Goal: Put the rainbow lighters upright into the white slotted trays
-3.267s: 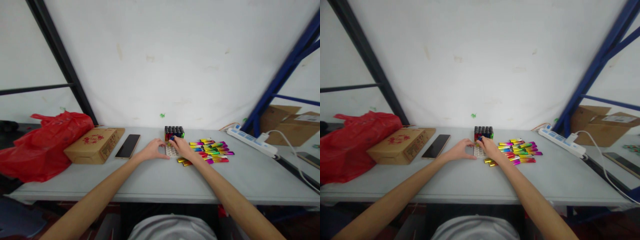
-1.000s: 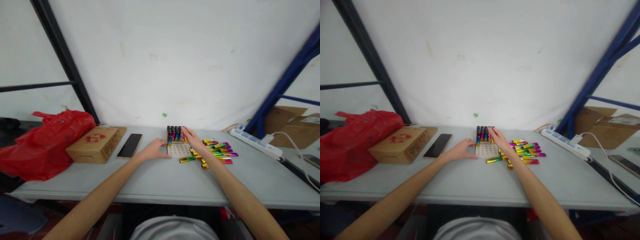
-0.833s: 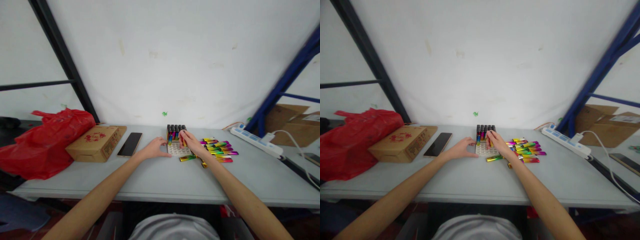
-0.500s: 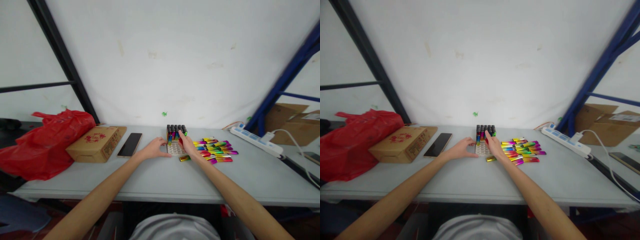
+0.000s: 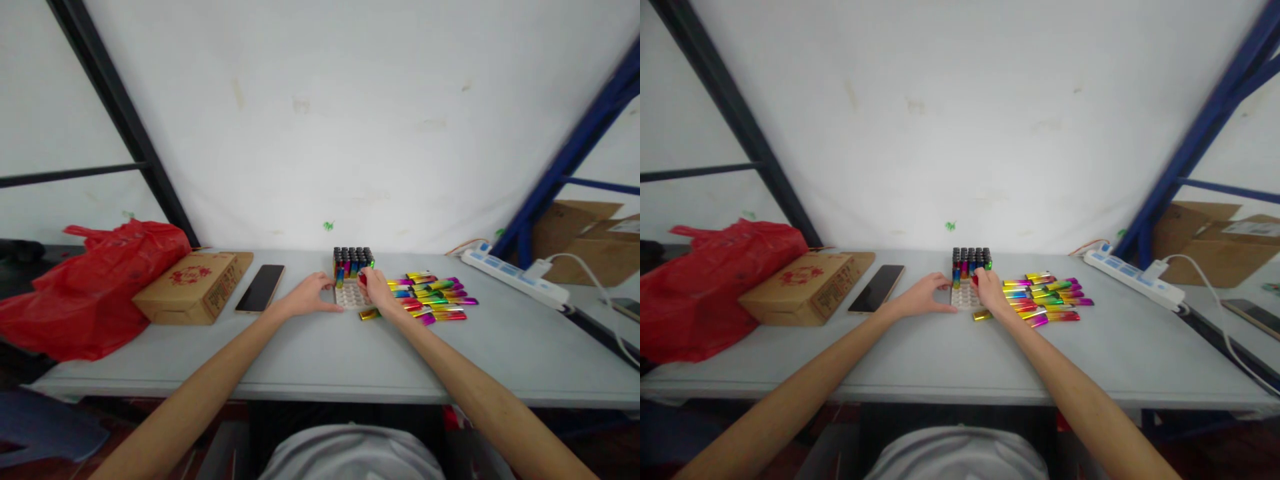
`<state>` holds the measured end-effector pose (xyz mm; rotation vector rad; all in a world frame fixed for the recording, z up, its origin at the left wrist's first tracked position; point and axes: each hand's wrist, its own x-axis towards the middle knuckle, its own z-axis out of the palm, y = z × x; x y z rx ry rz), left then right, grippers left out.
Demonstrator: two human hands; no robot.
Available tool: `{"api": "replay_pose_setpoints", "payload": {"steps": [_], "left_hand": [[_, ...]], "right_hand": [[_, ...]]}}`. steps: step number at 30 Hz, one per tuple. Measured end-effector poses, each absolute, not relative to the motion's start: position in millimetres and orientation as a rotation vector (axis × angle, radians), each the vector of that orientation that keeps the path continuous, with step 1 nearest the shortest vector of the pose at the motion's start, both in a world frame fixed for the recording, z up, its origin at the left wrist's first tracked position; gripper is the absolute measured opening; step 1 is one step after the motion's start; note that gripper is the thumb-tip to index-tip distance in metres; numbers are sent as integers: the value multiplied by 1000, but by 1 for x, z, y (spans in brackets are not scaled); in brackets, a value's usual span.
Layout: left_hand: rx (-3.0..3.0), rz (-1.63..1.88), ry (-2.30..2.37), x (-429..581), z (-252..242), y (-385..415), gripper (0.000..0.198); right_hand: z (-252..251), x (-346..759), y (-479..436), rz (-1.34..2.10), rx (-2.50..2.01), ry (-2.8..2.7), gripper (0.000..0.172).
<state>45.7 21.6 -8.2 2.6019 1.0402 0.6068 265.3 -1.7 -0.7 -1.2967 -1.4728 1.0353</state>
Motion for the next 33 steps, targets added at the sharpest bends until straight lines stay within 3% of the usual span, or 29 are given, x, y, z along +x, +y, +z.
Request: {"api": "replay_pose_setpoints", "payload": {"steps": [9, 20, 33], "left_hand": [[2618, 612, 1013, 45, -9, 23, 67], [2607, 583, 1059, 47, -6, 20, 67], [2626, 597, 1041, 47, -9, 22, 62]], "right_hand": [[-7, 270, 4, 1099, -1149, -1437, 65], [7, 274, -10, 136, -1070, -2016, 41], [-9, 266, -1, 190, -1194, -1989, 35]]}}
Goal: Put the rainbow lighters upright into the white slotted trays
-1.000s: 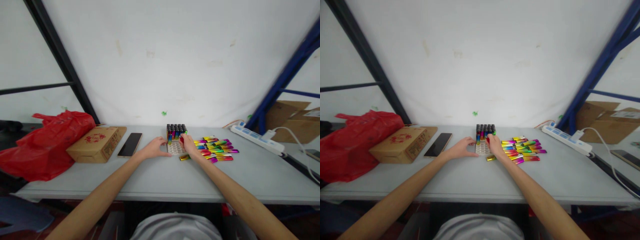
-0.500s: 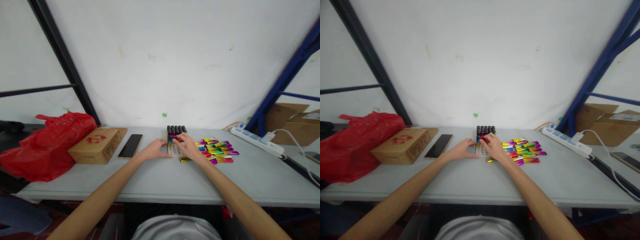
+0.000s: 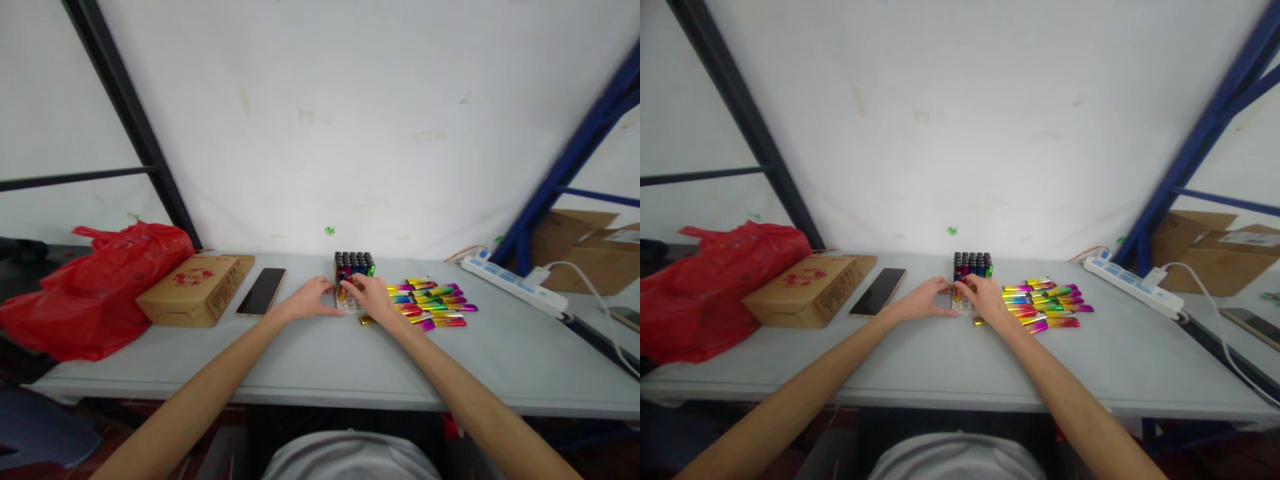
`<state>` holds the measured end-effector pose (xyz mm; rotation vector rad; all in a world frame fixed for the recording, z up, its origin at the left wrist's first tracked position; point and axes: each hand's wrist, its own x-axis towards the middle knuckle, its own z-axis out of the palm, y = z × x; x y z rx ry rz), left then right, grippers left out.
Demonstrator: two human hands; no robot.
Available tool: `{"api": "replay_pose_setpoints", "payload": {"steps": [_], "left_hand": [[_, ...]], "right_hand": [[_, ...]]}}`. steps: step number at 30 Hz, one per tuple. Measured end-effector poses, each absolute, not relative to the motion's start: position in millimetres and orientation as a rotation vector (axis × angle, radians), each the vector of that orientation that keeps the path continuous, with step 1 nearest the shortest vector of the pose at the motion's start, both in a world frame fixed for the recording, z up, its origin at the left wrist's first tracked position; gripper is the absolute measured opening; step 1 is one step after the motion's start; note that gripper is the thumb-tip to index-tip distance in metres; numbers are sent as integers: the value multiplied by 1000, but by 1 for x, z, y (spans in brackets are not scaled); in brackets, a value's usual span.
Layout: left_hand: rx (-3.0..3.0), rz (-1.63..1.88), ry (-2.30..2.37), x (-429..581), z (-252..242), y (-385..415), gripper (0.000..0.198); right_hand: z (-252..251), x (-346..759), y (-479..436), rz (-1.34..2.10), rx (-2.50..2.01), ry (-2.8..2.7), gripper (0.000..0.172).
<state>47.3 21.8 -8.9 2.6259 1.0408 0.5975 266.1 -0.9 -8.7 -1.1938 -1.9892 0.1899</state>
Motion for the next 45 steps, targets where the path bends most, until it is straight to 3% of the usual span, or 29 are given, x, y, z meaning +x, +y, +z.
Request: {"api": "replay_pose_setpoints", "payload": {"steps": [10, 16, 26, 31, 37, 45], "left_hand": [[2637, 593, 1058, 47, -7, 20, 62], [2619, 580, 1055, 48, -4, 18, 58], [2617, 575, 1048, 48, -6, 20, 67], [2626, 595, 1032, 48, -8, 22, 66], [2628, 594, 1032, 47, -10, 23, 66], [2596, 622, 1036, 47, -9, 22, 67]], "right_hand": [[-14, 268, 7, 291, -1142, -2024, 30], [-9, 264, 4, 98, -1255, -2227, 28], [44, 328, -32, 130, -1146, -2337, 18], [19, 356, -59, 45, -1167, -2521, 13], [-11, 359, -72, -102, -1202, -2442, 22], [10, 353, -65, 265, -1120, -2090, 27]]}}
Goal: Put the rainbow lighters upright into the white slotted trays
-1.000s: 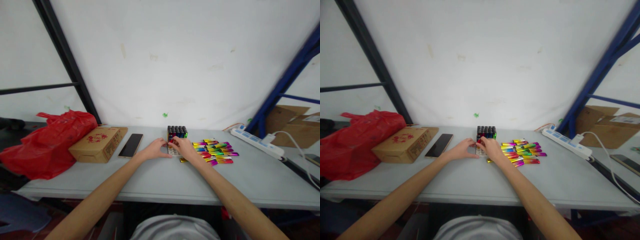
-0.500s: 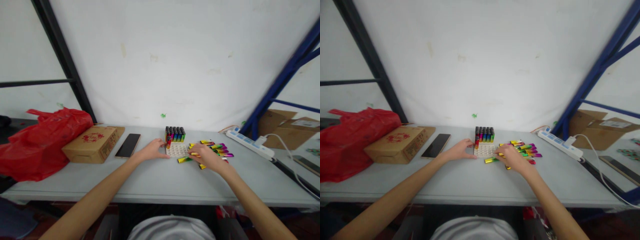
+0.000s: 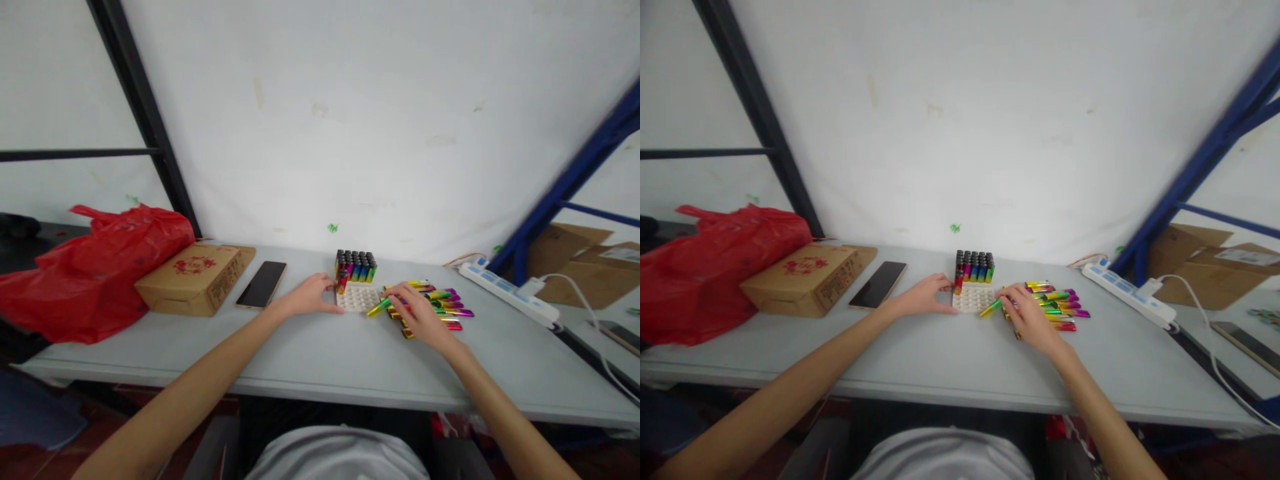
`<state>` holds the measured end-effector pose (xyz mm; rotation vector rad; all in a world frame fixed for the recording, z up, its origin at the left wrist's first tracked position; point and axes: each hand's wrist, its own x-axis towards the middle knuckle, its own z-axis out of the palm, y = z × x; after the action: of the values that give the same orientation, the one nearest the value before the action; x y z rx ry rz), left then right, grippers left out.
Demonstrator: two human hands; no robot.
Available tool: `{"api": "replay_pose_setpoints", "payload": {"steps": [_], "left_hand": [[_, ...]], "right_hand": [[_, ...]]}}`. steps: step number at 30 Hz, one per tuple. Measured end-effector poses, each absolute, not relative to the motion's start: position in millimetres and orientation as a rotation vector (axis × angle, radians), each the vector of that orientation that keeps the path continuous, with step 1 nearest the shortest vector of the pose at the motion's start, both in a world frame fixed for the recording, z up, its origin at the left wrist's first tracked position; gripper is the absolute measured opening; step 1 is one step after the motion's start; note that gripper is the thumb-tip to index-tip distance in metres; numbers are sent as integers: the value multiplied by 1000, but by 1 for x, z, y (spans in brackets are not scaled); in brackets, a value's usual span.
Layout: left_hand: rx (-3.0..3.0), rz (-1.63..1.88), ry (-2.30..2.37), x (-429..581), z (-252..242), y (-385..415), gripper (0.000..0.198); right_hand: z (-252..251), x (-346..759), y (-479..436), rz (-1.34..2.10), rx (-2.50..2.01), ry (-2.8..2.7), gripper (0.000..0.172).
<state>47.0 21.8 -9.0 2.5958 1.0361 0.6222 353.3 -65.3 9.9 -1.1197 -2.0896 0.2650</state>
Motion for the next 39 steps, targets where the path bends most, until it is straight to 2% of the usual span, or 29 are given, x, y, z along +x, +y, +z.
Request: {"api": "replay_pose_setpoints", "payload": {"steps": [6, 9, 18, 27, 35, 39], "left_hand": [[2589, 608, 1042, 47, -6, 20, 65], [2596, 582, 1043, 47, -5, 20, 68], [2597, 596, 1046, 47, -6, 21, 67], [2602, 592, 1042, 48, -6, 21, 66], [2599, 594, 1047, 48, -3, 19, 64], [2610, 596, 1063, 48, -6, 20, 63]], "right_hand": [[34, 338, -26, 916, -947, -1336, 37], [42, 327, -1, 1074, -851, -1116, 37], [12, 305, 11, 1185, -872, -1120, 46], [18, 292, -9, 1339, -880, -1314, 46], [6, 280, -12, 1202, -1195, -1372, 63], [-1, 271, -11, 1163, -1270, -1345, 57]]}}
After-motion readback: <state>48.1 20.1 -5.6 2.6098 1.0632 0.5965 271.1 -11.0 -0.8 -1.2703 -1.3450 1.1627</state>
